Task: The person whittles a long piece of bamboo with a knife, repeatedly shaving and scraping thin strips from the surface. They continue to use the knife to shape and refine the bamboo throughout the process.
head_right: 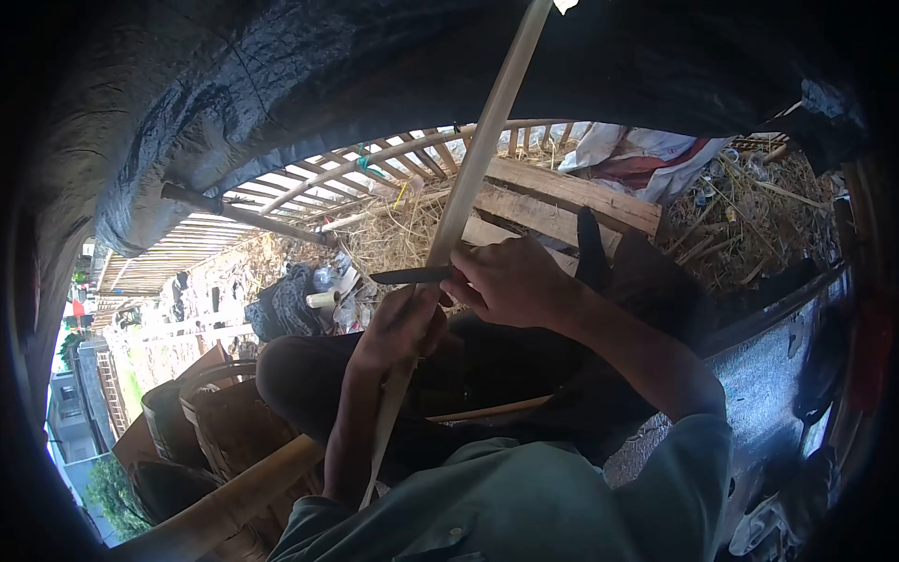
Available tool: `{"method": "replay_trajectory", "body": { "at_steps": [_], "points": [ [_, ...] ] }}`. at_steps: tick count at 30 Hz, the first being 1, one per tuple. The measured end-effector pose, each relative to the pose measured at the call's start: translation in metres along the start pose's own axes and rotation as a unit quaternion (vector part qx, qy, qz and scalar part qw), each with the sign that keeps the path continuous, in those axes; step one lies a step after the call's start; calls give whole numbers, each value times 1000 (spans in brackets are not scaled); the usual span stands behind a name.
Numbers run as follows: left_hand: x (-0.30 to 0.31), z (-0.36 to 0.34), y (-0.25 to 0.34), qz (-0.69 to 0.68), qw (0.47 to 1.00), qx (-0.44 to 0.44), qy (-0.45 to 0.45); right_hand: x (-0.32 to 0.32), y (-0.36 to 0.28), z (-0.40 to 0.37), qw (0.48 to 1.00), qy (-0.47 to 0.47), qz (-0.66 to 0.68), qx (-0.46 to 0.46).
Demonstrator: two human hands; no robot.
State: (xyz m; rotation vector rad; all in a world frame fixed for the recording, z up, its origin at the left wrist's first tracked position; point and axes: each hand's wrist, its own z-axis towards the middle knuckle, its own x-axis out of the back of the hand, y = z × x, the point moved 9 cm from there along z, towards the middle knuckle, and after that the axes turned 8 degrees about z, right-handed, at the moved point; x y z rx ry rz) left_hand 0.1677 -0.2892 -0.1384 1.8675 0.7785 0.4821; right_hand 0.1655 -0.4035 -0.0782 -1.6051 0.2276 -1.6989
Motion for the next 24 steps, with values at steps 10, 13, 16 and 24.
{"method": "replay_trajectory", "body": {
  "at_steps": [10,13,16,24],
  "points": [
    [1,2,-9,105,992,35,63,-8,-3,-7,990,63,-108,-61],
    [5,4,-2,159,982,-15,98,-12,2,-6,988,69,-125,-62],
    [8,2,10,256,952,-105,131,-13,3,-5,985,82,-143,-52],
    [6,-9,5,216,966,-28,138,43,53,11,962,176,-166,-127]
  ]
}}
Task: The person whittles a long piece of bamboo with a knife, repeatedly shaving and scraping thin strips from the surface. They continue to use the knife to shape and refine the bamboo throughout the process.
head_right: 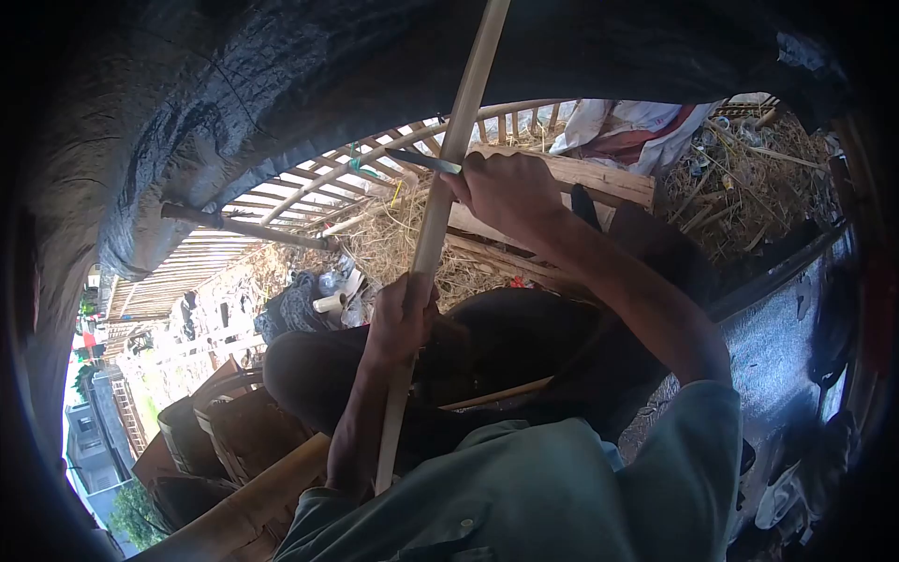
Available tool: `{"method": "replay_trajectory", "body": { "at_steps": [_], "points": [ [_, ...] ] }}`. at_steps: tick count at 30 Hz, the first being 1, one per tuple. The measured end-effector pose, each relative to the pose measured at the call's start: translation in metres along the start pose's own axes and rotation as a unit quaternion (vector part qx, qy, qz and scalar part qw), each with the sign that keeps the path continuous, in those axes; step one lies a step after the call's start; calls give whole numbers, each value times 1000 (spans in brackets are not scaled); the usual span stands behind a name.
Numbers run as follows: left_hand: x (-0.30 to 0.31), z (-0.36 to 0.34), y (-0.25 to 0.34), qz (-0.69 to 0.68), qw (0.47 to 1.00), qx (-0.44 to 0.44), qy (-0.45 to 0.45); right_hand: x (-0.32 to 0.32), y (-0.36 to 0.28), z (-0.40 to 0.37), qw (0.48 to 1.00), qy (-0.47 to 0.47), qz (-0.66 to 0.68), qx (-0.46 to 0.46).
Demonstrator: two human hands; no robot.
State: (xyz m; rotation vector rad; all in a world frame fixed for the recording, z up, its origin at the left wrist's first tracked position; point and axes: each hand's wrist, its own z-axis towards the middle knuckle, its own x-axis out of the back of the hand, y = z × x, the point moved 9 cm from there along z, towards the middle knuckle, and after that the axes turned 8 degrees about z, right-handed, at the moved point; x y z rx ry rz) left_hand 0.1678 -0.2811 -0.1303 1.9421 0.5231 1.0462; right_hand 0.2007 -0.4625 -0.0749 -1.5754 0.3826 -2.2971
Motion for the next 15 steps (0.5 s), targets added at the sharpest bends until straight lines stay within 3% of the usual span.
{"method": "replay_trajectory", "body": {
  "at_steps": [2,4,6,9,13,15],
  "points": [
    [-3,0,-14,-32,997,58,-41,0,4,4,1000,1,9,22],
    [-3,3,-14,4,999,22,-42,-3,5,4,999,2,28,16],
    [1,3,0,121,987,-106,-3,-2,5,0,999,-4,36,-10],
    [0,0,-1,119,980,-159,15,6,3,0,998,-6,55,-18],
    [4,-4,16,112,976,-180,43,2,5,-4,997,-18,75,-24],
    [4,-3,9,103,987,-124,23,-2,7,-4,995,-17,96,-29]
  ]
}}
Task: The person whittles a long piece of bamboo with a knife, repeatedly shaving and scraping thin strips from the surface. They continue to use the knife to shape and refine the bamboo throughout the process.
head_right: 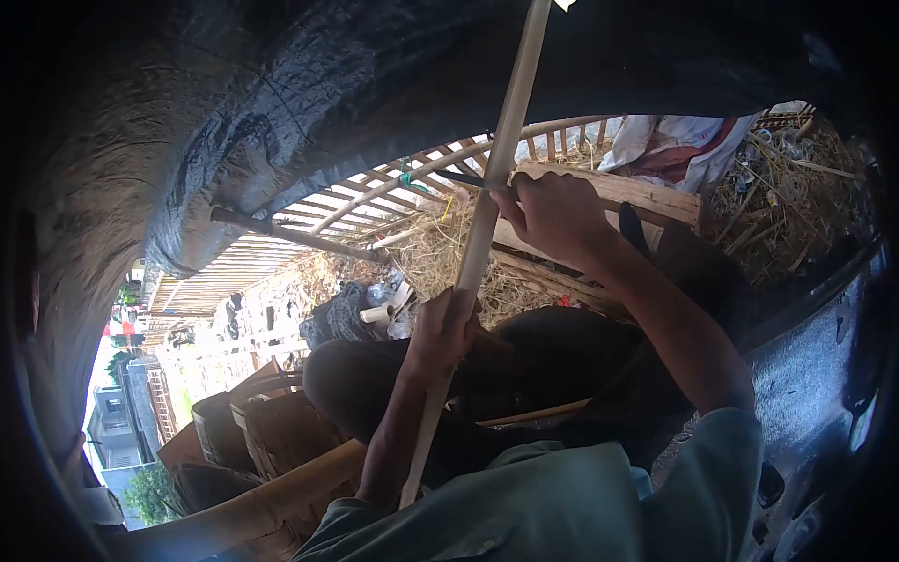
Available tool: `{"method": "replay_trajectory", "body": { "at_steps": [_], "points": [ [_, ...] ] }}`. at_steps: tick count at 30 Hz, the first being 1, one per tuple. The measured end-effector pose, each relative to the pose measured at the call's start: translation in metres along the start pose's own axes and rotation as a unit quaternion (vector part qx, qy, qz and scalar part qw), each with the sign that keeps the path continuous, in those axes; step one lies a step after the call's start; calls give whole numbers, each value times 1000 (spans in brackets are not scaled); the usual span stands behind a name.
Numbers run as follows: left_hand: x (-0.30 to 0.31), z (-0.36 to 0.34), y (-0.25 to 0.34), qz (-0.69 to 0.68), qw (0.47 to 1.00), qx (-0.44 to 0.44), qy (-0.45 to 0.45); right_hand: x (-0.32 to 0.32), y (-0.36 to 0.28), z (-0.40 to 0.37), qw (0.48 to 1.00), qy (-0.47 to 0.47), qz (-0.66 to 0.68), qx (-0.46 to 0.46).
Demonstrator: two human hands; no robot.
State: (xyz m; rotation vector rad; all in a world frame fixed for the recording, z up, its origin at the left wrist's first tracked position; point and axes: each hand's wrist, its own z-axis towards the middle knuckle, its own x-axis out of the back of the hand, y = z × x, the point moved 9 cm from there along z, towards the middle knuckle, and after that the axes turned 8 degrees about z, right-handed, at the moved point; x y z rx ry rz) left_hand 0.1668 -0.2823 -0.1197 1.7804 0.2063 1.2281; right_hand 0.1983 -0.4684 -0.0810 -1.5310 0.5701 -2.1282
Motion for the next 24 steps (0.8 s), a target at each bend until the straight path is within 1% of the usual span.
{"method": "replay_trajectory", "body": {
  "at_steps": [2,3,5,8,10,14,15,18,19,21,23,24],
  "points": [
    [2,1,0,-38,998,52,-4,-3,3,2,1000,4,10,-8],
    [-2,-1,-8,-54,991,116,-38,-3,3,1,1000,6,16,-8],
    [-1,1,-2,-69,992,99,-31,-2,2,3,999,18,28,0],
    [-6,1,-3,-65,992,93,-48,-4,3,6,998,34,55,9],
    [-10,-4,-11,-118,967,206,-89,-5,7,7,995,38,90,4],
    [5,10,-1,-3,989,125,-82,-4,17,12,996,25,70,-48],
    [12,13,5,28,995,73,-65,-2,18,14,995,23,72,-58],
    [17,17,16,94,994,-13,-46,7,20,18,994,8,61,-92],
    [16,23,20,99,987,55,-110,9,23,18,993,4,54,-106],
    [22,41,38,125,984,23,-126,7,25,18,992,17,77,-101],
    [23,62,41,143,979,-8,-145,4,28,20,991,23,87,-98],
    [20,73,42,93,981,2,-171,2,29,19,991,20,85,-99]
  ]
}}
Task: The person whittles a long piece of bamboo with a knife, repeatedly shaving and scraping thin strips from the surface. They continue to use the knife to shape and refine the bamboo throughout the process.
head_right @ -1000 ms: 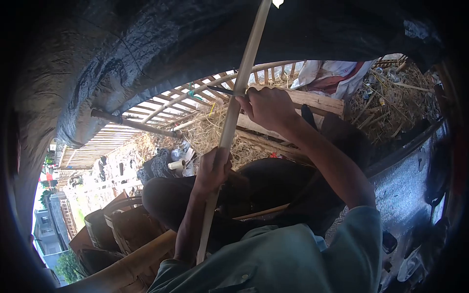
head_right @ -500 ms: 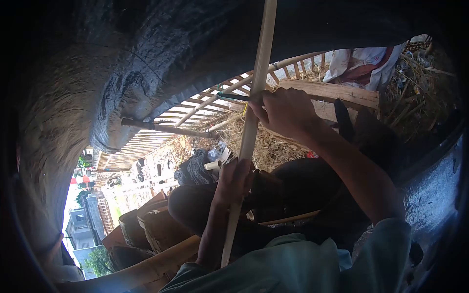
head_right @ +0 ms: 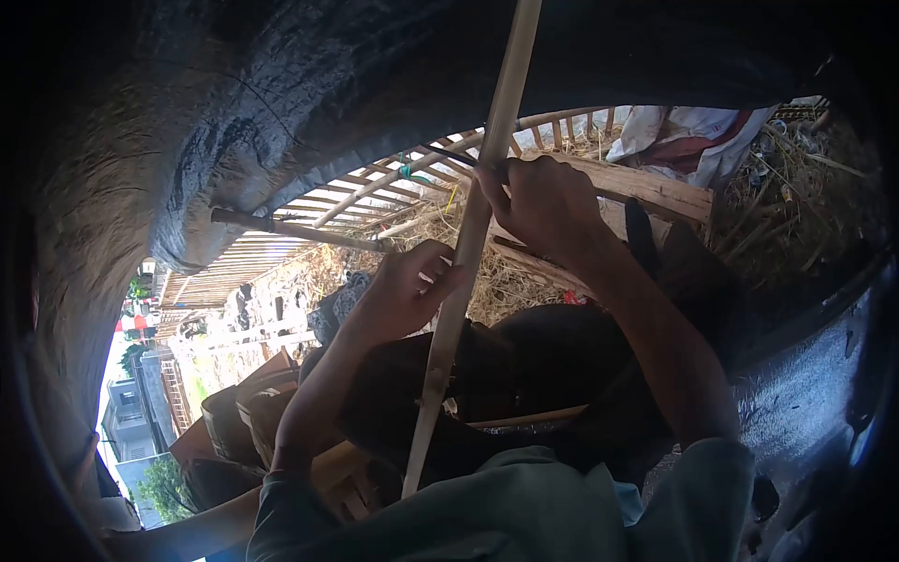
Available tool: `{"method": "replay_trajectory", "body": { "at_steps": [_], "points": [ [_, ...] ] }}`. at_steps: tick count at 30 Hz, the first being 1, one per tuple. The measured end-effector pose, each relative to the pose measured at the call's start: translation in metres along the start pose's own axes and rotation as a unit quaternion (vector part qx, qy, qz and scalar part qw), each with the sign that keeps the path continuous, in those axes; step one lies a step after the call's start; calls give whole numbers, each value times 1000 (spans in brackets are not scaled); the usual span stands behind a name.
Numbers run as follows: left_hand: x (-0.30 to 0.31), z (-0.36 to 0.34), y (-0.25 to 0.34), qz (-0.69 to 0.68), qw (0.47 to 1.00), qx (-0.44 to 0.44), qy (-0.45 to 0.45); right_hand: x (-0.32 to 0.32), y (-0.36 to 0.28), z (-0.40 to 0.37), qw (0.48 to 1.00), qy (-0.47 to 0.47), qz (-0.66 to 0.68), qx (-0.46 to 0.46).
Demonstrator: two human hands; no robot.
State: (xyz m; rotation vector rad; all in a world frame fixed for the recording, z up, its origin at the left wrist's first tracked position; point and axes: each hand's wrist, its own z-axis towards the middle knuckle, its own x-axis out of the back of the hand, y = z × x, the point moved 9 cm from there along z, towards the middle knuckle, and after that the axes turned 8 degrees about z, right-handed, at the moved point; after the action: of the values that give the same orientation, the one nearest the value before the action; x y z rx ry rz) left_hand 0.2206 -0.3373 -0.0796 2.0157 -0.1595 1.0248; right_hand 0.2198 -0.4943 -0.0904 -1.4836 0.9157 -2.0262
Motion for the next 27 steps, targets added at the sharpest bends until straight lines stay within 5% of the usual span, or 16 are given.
{"method": "replay_trajectory", "body": {
  "at_steps": [8,13,16,17,20,21,24,25,27],
  "points": [
    [0,32,-31,-85,995,-50,29,-2,-1,0,1000,-22,-2,-5],
    [-37,19,-34,-321,942,59,-72,-3,-4,-4,999,-34,-13,-3],
    [-18,11,-8,-153,984,-61,64,-6,0,-4,998,-57,1,-25],
    [-9,6,-3,-89,994,1,64,-3,-1,-5,999,-44,12,-14],
    [41,-15,45,-4,963,-139,232,1,0,-6,1000,-19,3,8],
    [40,-19,67,-174,948,-201,178,2,3,-7,999,-19,-24,11],
    [18,-46,162,-558,768,-302,-88,4,-17,-5,998,9,-36,56],
    [10,-59,187,-582,737,-336,-78,-2,-5,-4,998,-13,-37,52],
    [13,-88,227,-737,522,-390,-178,-8,12,0,998,-57,-4,1]
  ]
}}
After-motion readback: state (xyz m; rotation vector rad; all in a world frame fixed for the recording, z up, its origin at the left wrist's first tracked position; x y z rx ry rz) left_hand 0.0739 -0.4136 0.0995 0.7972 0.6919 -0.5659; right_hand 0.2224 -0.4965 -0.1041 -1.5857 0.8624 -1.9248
